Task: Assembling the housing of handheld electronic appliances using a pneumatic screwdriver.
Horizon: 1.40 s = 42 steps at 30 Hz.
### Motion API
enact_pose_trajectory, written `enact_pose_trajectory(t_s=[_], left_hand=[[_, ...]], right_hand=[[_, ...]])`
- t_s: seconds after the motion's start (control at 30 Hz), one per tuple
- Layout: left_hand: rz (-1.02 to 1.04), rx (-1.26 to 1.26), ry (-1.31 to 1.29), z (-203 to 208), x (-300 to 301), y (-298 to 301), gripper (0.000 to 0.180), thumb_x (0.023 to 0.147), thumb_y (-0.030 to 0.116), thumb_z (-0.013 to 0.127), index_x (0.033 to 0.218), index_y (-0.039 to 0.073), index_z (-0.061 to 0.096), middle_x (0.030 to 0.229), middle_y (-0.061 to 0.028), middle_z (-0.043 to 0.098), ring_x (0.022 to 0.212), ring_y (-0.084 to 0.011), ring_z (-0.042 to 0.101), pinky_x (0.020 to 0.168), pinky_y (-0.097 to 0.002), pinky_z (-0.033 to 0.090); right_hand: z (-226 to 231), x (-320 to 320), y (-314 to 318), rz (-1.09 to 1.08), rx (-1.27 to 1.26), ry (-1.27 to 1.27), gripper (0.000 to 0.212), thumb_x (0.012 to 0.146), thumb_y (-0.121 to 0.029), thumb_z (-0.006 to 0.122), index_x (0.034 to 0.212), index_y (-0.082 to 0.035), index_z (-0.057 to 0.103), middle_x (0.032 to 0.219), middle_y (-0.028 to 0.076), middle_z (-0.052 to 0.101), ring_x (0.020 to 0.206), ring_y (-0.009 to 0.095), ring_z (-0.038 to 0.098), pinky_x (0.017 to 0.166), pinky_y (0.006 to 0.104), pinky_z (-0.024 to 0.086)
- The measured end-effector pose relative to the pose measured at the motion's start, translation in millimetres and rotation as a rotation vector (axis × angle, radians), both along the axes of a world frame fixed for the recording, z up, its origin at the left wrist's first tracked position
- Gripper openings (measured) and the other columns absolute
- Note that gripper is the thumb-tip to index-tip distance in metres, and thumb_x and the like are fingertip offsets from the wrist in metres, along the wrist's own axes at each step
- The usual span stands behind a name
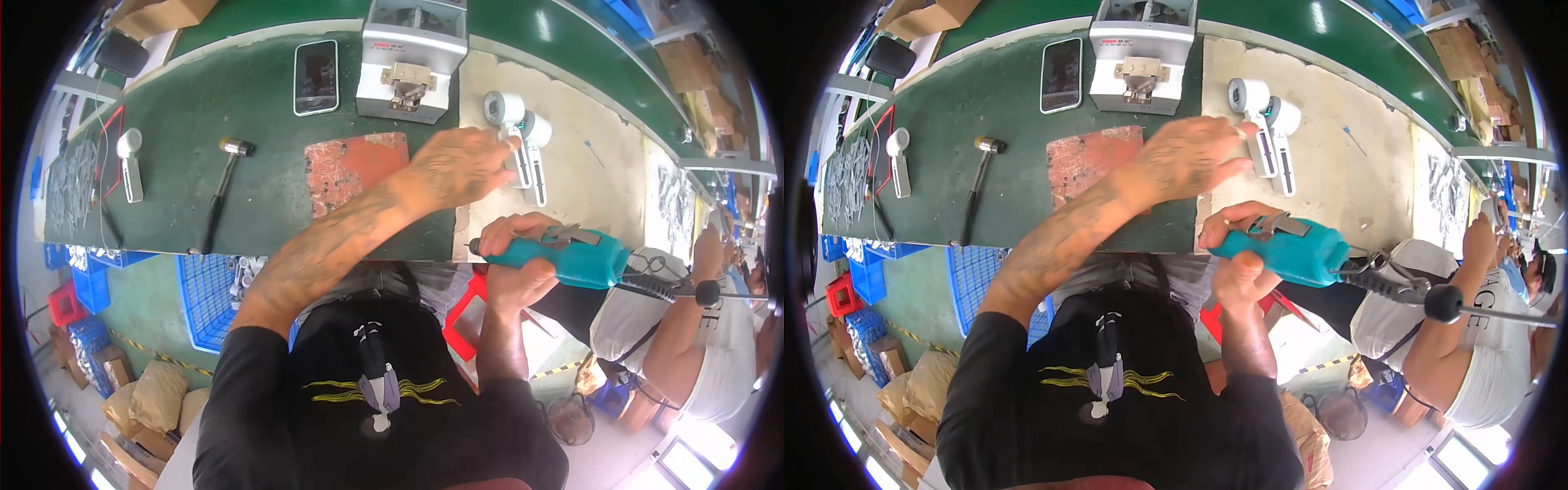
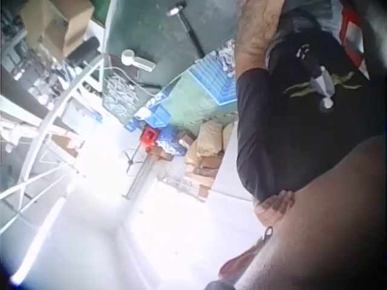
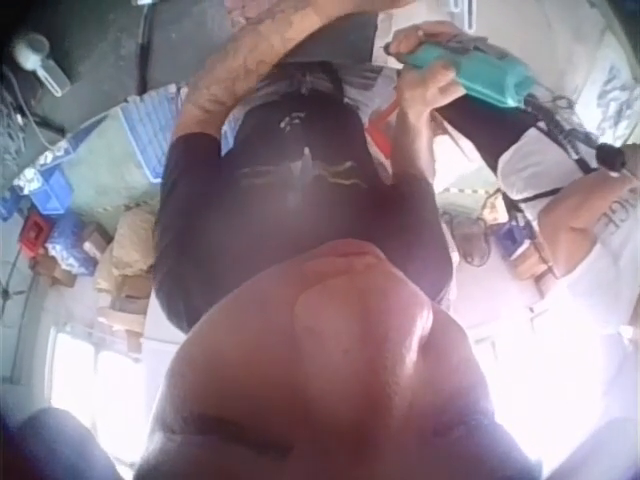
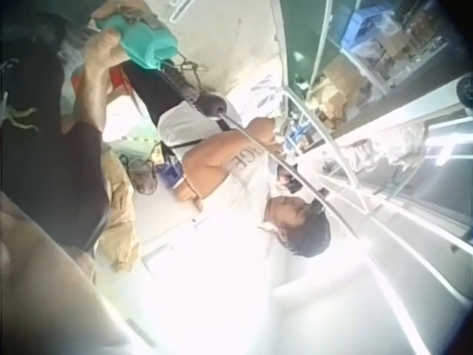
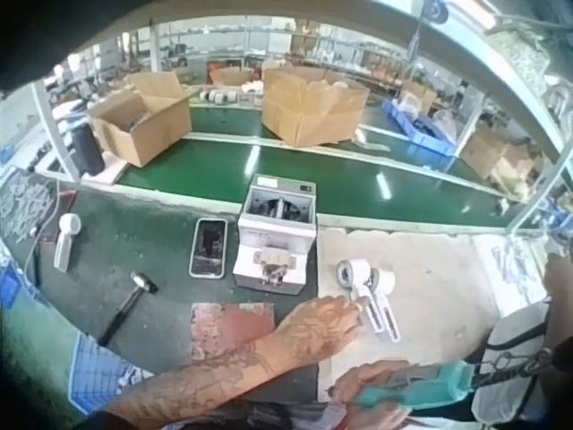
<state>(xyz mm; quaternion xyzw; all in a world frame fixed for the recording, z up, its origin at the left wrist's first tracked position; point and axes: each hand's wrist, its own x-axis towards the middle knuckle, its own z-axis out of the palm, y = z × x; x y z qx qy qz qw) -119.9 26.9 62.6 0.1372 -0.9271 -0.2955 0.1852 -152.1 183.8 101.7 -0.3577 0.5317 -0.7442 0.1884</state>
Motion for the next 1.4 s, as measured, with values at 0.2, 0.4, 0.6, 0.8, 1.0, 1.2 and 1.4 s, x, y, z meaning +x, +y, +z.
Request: enact_pose_trajectory(t_s=[0.2,0.4,0.6,0.8,1.0,1.2,1.4], left_hand=[[0.074,-0.062,-0.139,-24,-44,5,0.056,0.100,0.050,0.049,0.140,0.011,0.052,0.116,-0.0178,0.063,0.104,-0.0373,0.064,0.090,-0.0439,0.052],[0.170,-0.271,-0.157,3,30,13,0.048,0.096,0.032,0.062,0.137,0.009,0.052,0.115,-0.0196,0.062,0.105,-0.0401,0.062,0.091,-0.0482,0.052],[0.325,-0.132,0.046,-3,109,7,0.040,0.089,0.019,0.069,0.127,0.008,0.060,0.116,-0.0170,0.062,0.109,-0.0422,0.059,0.098,-0.0507,0.048],[0.382,-0.100,0.143,-7,127,1,0.033,0.085,0.021,0.074,0.115,0.008,0.067,0.107,-0.0121,0.064,0.102,-0.0346,0.059,0.088,-0.0453,0.050],[0.291,0.064,0.210,-12,131,-12,0.029,0.083,0.025,0.075,0.106,0.008,0.069,0.100,-0.0085,0.064,0.098,-0.0315,0.058,0.085,-0.0448,0.050],[0.238,-0.009,0.106,-17,133,-30,0.030,0.087,0.033,0.072,0.107,0.011,0.069,0.108,-0.0051,0.063,0.106,-0.0279,0.056,0.091,-0.0442,0.048],[0.238,-0.079,0.151,-23,139,-27,0.040,0.086,0.038,0.074,0.118,0.015,0.066,0.117,-0.0014,0.062,0.107,-0.0246,0.057,0.094,-0.0441,0.048]], right_hand=[[-2,-4,19,-0.031,0.040,-0.008,0.084,0.085,-0.075,0.058,0.103,0.006,0.048,0.062,0.009,0.050,0.050,0.020,0.052,0.046,0.0309,0.044],[-6,-9,22,-0.022,0.003,0.014,0.082,0.087,-0.073,0.058,0.104,0.007,0.049,0.063,0.008,0.050,0.052,0.020,0.053,0.048,0.0309,0.044],[-11,-6,3,0.021,0.018,0.022,0.083,0.088,-0.073,0.056,0.106,0.008,0.050,0.066,0.010,0.052,0.056,0.021,0.054,0.051,0.0318,0.045],[4,-9,-37,0.090,0.052,0.003,0.082,0.090,-0.075,0.051,0.113,0.004,0.055,0.067,0.008,0.051,0.059,0.021,0.051,0.055,0.0332,0.041],[17,-17,-93,0.247,-0.073,-0.141,0.077,0.088,-0.079,0.050,0.102,-0.003,0.055,0.067,0.006,0.046,0.059,0.019,0.043,0.056,0.0325,0.036],[23,1,-172,0.063,-0.060,0.165,0.078,0.094,-0.069,0.052,0.106,0.008,0.053,0.068,0.010,0.052,0.061,0.024,0.054,0.057,0.0379,0.046],[7,-3,-201,0.102,-0.074,0.210,0.067,0.099,-0.059,0.053,0.103,0.008,0.052,0.071,0.011,0.054,0.063,0.023,0.057,0.057,0.0356,0.047]])
